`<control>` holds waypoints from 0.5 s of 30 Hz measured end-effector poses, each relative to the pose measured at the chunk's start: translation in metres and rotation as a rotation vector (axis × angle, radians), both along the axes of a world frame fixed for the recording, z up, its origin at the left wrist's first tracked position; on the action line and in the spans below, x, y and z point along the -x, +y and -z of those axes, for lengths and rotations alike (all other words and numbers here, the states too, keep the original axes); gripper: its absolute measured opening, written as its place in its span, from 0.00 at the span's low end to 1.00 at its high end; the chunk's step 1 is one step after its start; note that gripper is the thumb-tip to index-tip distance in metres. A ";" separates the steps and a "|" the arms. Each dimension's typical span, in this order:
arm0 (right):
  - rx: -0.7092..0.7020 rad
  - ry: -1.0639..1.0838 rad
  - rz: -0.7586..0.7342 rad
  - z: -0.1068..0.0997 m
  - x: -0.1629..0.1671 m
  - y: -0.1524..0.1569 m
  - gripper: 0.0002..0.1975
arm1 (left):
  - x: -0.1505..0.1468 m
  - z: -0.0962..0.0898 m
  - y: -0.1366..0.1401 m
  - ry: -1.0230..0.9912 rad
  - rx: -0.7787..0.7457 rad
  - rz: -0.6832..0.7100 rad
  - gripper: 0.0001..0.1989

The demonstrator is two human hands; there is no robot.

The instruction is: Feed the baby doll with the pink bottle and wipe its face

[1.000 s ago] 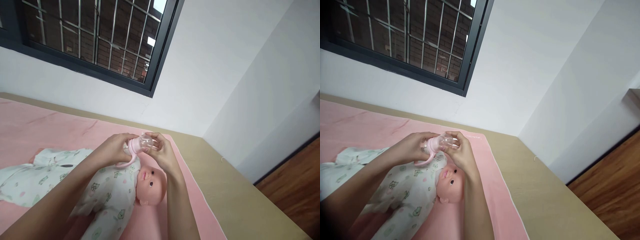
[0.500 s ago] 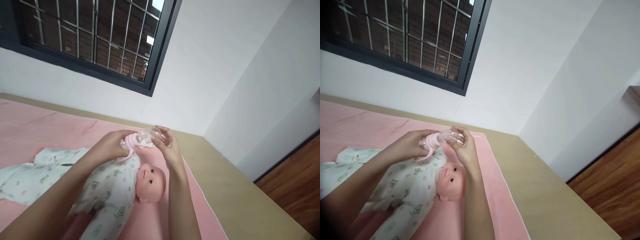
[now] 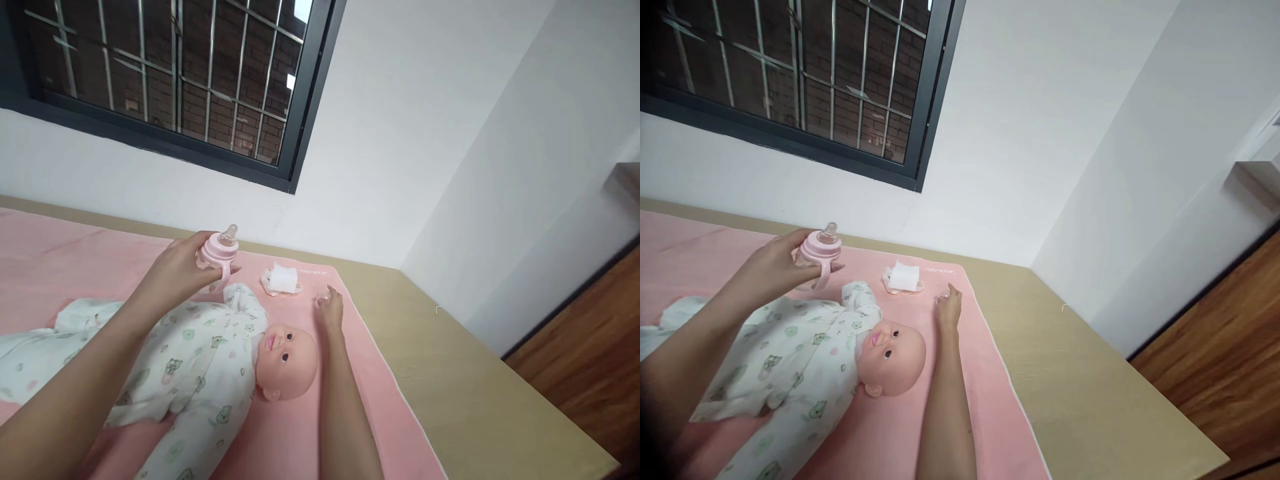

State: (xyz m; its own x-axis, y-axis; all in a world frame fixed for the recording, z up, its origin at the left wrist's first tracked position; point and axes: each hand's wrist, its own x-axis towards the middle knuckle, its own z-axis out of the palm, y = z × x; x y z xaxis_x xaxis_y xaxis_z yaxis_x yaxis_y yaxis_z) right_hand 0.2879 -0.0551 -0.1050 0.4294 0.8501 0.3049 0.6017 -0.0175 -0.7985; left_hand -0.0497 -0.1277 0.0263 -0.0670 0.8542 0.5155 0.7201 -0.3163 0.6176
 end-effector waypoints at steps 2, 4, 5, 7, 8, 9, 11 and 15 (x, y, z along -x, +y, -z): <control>0.047 -0.006 -0.001 0.014 -0.001 -0.001 0.32 | -0.001 0.001 -0.001 -0.023 -0.008 -0.030 0.19; 0.065 -0.006 -0.001 0.021 -0.002 -0.001 0.34 | -0.003 0.002 -0.002 -0.045 -0.016 -0.039 0.19; 0.069 -0.002 0.003 0.022 -0.002 -0.001 0.35 | -0.004 0.003 -0.003 -0.053 -0.013 -0.038 0.20; 0.080 0.011 0.014 0.023 -0.003 0.001 0.37 | -0.006 0.005 0.000 -0.047 0.009 -0.030 0.21; 0.088 0.019 0.016 0.023 -0.003 0.002 0.38 | -0.006 0.006 0.003 -0.031 0.025 -0.030 0.21; 0.097 0.026 0.018 0.023 -0.003 0.002 0.40 | -0.005 0.007 0.008 -0.002 0.043 -0.038 0.22; 0.111 0.045 0.018 0.023 -0.002 0.003 0.43 | 0.000 0.010 0.024 0.081 0.085 -0.066 0.23; 0.080 0.132 0.019 0.023 0.001 0.001 0.41 | 0.017 0.024 0.064 0.231 0.217 -0.129 0.27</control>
State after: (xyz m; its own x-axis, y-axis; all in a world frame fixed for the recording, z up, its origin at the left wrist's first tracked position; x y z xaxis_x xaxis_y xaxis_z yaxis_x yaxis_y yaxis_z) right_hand 0.2872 -0.0539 -0.1283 0.4773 0.8608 0.1768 0.4907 -0.0941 -0.8662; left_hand -0.0668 -0.0633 0.0023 -0.0843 0.9378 0.3369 0.8742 -0.0927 0.4767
